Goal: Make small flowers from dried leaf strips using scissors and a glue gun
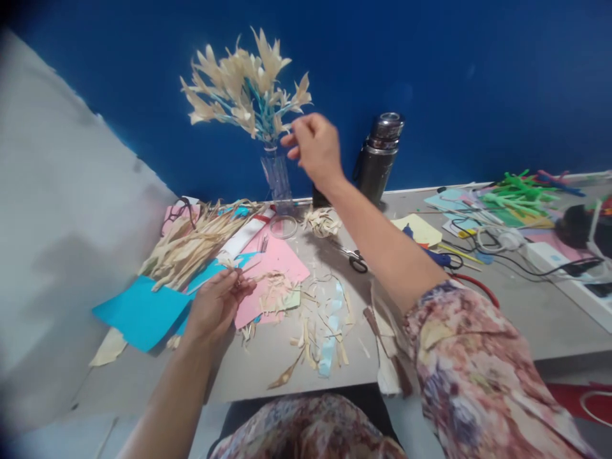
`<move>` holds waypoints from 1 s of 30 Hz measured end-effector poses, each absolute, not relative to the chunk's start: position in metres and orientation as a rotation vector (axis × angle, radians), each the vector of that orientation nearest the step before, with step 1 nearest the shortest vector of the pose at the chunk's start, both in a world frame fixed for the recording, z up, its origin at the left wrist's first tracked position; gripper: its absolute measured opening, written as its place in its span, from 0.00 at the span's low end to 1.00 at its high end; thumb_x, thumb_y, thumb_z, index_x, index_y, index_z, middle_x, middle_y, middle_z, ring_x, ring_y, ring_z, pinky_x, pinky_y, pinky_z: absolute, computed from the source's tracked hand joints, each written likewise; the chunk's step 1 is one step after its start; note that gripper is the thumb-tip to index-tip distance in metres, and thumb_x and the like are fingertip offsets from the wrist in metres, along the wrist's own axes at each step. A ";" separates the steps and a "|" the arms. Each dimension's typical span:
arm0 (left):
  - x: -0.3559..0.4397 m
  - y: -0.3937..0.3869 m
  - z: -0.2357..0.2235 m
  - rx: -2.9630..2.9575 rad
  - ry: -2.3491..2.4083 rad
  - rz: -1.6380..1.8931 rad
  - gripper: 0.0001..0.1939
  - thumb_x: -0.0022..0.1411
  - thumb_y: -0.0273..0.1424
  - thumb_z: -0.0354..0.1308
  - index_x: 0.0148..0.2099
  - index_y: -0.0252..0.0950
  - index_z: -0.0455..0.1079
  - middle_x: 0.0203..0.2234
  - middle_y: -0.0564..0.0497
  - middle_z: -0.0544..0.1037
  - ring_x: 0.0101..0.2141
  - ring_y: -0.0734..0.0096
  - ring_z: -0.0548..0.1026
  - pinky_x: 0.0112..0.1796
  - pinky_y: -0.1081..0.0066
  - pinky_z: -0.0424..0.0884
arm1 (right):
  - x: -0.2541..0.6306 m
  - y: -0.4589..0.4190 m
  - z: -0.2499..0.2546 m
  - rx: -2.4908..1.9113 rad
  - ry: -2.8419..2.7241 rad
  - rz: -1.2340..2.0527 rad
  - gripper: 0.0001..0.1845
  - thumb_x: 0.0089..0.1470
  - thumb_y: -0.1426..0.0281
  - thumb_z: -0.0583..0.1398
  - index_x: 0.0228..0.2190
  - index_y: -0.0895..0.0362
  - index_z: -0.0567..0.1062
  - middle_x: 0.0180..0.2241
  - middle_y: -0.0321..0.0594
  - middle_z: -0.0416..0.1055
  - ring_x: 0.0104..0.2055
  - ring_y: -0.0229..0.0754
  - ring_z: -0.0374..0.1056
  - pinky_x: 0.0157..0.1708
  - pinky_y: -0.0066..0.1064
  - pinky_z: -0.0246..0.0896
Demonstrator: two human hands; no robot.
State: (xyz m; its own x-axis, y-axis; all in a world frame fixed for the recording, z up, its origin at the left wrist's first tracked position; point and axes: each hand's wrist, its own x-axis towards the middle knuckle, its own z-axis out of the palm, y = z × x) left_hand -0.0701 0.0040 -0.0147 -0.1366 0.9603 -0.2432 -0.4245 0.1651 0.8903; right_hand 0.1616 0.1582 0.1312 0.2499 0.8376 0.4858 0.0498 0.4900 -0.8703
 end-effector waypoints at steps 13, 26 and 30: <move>-0.030 0.010 0.025 0.605 1.026 1.214 0.12 0.47 0.27 0.71 0.34 0.34 0.74 0.25 0.54 0.73 0.26 0.76 0.71 0.29 0.73 0.72 | 0.232 0.046 0.053 -0.938 -1.076 1.416 0.11 0.50 0.66 0.69 0.33 0.59 0.78 0.23 0.34 0.73 0.21 0.28 0.61 0.18 0.20 0.54; 0.040 0.026 0.015 0.685 0.922 1.231 0.13 0.42 0.31 0.74 0.32 0.35 0.76 0.32 0.53 0.77 0.30 0.76 0.73 0.31 0.73 0.69 | 0.188 0.017 0.008 -0.852 -0.866 1.781 0.22 0.45 0.53 0.69 0.30 0.55 0.70 0.15 0.22 0.52 0.16 0.28 0.42 0.17 0.22 0.34; 0.042 0.024 0.004 0.618 0.860 1.215 0.16 0.39 0.32 0.77 0.30 0.34 0.77 0.33 0.51 0.78 0.32 0.74 0.74 0.34 0.73 0.71 | 0.182 0.011 0.005 -0.873 -0.940 1.780 0.21 0.47 0.54 0.69 0.27 0.54 0.68 0.16 0.23 0.49 0.17 0.29 0.40 0.17 0.24 0.33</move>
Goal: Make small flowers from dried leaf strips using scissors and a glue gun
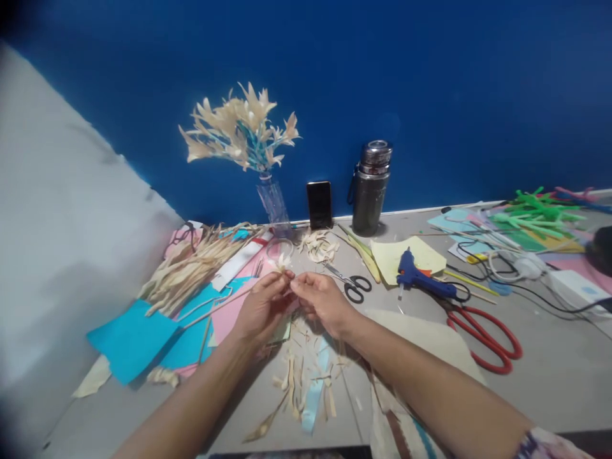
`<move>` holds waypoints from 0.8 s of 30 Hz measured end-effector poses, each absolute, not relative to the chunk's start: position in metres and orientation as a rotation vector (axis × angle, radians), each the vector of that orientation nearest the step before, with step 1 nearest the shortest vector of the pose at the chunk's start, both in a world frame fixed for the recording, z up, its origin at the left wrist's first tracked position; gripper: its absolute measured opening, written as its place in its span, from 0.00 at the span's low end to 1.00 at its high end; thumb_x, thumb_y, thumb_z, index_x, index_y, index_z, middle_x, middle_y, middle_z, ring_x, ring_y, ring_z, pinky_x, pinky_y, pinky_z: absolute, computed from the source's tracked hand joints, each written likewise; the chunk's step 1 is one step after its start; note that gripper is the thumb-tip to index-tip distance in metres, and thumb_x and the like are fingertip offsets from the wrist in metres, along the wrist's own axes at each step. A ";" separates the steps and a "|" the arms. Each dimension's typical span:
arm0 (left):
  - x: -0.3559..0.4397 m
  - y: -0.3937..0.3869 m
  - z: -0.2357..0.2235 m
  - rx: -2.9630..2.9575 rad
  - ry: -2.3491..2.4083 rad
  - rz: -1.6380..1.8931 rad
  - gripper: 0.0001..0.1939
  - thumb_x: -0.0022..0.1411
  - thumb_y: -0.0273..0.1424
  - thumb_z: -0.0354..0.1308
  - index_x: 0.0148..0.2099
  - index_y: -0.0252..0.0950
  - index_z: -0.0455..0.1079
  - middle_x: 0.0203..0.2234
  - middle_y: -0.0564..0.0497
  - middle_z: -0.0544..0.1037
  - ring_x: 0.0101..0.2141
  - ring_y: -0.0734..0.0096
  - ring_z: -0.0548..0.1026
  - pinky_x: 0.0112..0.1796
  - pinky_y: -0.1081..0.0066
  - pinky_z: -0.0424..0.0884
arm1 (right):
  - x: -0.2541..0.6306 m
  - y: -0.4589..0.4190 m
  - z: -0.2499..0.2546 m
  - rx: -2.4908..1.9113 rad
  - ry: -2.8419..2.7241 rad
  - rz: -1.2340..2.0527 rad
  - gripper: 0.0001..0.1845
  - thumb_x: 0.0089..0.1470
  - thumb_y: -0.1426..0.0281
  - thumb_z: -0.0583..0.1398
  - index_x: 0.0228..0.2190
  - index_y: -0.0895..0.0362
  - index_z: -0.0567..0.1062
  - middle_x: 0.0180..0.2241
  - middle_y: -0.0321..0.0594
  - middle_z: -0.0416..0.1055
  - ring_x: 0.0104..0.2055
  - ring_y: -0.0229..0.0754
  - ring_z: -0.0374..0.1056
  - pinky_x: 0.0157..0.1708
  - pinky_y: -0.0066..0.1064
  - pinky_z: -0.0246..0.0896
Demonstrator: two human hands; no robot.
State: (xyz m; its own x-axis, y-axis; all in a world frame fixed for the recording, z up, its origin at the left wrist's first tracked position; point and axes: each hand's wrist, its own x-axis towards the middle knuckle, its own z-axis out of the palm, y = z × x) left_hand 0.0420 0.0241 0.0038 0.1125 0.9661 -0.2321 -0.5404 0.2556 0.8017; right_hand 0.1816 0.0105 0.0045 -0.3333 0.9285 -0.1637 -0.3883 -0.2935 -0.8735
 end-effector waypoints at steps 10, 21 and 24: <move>0.034 0.026 -0.001 0.775 0.831 1.174 0.13 0.49 0.36 0.71 0.35 0.34 0.75 0.16 0.59 0.65 0.17 0.82 0.60 0.22 0.78 0.61 | 0.185 0.012 0.009 -0.915 -0.859 1.884 0.21 0.44 0.58 0.71 0.25 0.55 0.67 0.15 0.21 0.48 0.17 0.27 0.37 0.17 0.22 0.30; 0.030 0.023 -0.008 0.982 0.872 1.214 0.13 0.55 0.39 0.67 0.37 0.35 0.74 0.21 0.56 0.69 0.25 0.76 0.67 0.29 0.75 0.66 | 0.185 0.012 0.002 -0.962 -0.947 1.678 0.19 0.45 0.57 0.70 0.26 0.57 0.71 0.14 0.25 0.55 0.16 0.28 0.45 0.17 0.24 0.38; 0.031 0.023 -0.007 0.928 0.868 1.218 0.13 0.52 0.36 0.69 0.36 0.35 0.72 0.22 0.56 0.71 0.24 0.77 0.67 0.27 0.76 0.64 | 0.187 0.013 -0.002 -1.011 -1.013 1.573 0.17 0.47 0.58 0.69 0.28 0.57 0.73 0.16 0.26 0.57 0.17 0.29 0.48 0.18 0.25 0.39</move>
State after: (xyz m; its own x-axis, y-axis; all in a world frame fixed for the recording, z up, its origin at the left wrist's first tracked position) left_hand 0.0308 0.0230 -0.0070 0.1419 0.9886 -0.0512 -0.3706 0.1010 0.9233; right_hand 0.1866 0.0132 -0.0019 -0.1821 0.9743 -0.1324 -0.2825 -0.1808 -0.9421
